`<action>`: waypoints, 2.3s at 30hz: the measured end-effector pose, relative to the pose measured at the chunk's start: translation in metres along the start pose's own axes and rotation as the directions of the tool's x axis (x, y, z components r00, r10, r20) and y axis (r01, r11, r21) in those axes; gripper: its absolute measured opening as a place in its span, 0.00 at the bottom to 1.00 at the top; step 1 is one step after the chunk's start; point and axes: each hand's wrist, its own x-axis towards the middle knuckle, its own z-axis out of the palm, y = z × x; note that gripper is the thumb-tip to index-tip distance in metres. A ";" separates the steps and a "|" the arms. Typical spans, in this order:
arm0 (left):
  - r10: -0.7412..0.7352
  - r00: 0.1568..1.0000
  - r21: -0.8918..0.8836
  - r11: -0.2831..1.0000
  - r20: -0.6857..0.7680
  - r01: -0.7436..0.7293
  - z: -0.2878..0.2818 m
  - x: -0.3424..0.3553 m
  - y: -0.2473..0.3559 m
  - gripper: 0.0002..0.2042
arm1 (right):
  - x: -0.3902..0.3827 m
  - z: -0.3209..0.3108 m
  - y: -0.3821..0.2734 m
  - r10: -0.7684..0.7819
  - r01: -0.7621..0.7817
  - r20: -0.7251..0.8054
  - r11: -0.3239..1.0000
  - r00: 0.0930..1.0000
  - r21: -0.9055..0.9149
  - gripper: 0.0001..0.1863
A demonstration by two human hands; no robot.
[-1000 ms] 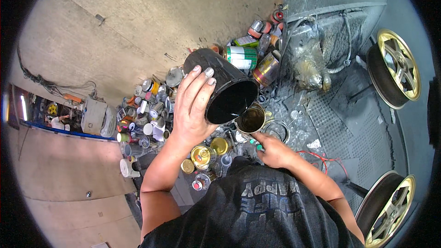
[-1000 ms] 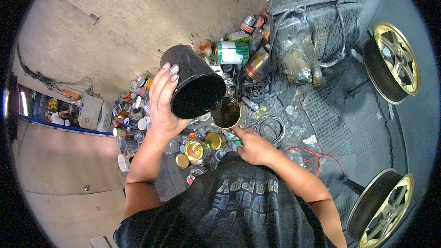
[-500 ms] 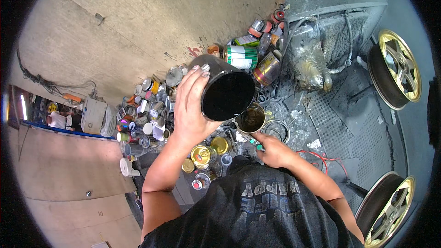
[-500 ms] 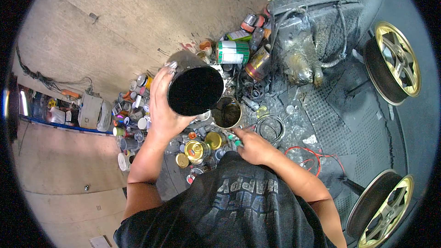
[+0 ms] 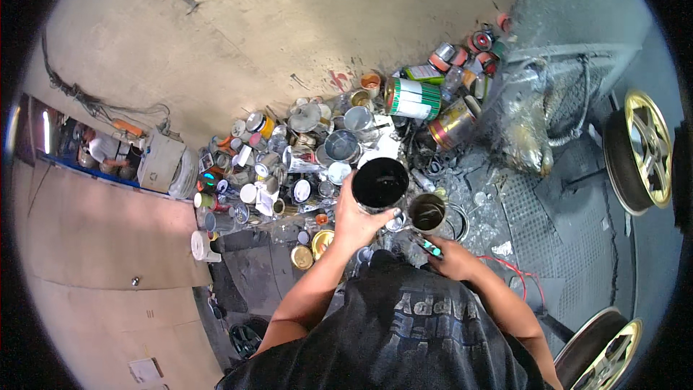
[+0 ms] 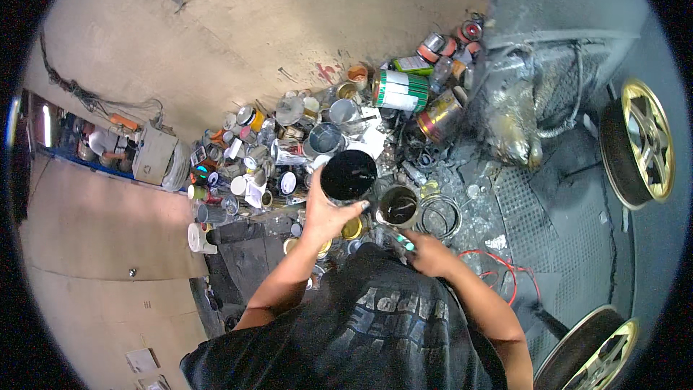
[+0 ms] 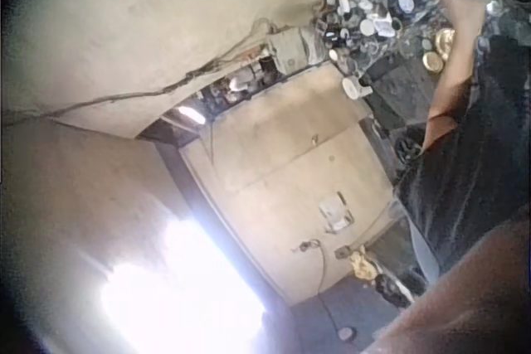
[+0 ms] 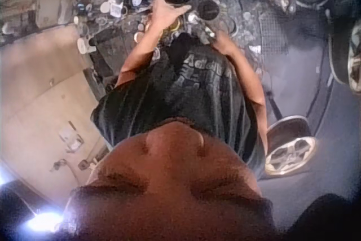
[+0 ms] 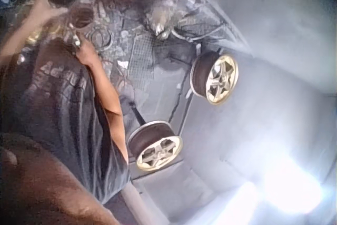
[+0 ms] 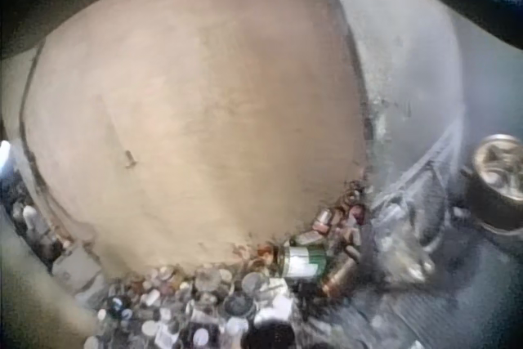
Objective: The person prepares a spray gun and applies paint to the centers of two gold rims in a paint booth.
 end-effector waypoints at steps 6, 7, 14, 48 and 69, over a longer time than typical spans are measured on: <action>-0.128 0.990 -0.192 0.975 -0.064 0.114 -0.045 -0.001 -0.067 0.46 | 0.046 0.009 0.011 0.044 -0.040 -0.152 0.999 0.987 0.031 0.31; -0.131 0.983 -0.172 0.979 -0.125 0.108 -0.058 0.001 -0.084 0.46 | 0.055 0.009 -0.003 0.062 -0.051 -0.162 0.996 0.985 0.072 0.31; -0.046 0.907 -0.009 0.999 -0.419 0.047 -0.175 0.082 -0.189 0.46 | 0.069 -0.003 -0.014 0.262 -0.222 -0.170 0.949 0.950 0.225 0.28; 0.157 0.867 -0.106 0.967 -0.472 -0.233 -0.107 0.256 -0.228 0.20 | 0.003 0.035 0.028 0.597 -0.461 -0.566 0.801 0.569 0.381 0.20; -0.615 0.037 0.370 0.521 0.788 0.769 0.174 -0.209 -0.205 0.10 | -0.118 0.255 0.095 0.426 -0.277 -0.450 0.890 0.785 0.361 0.32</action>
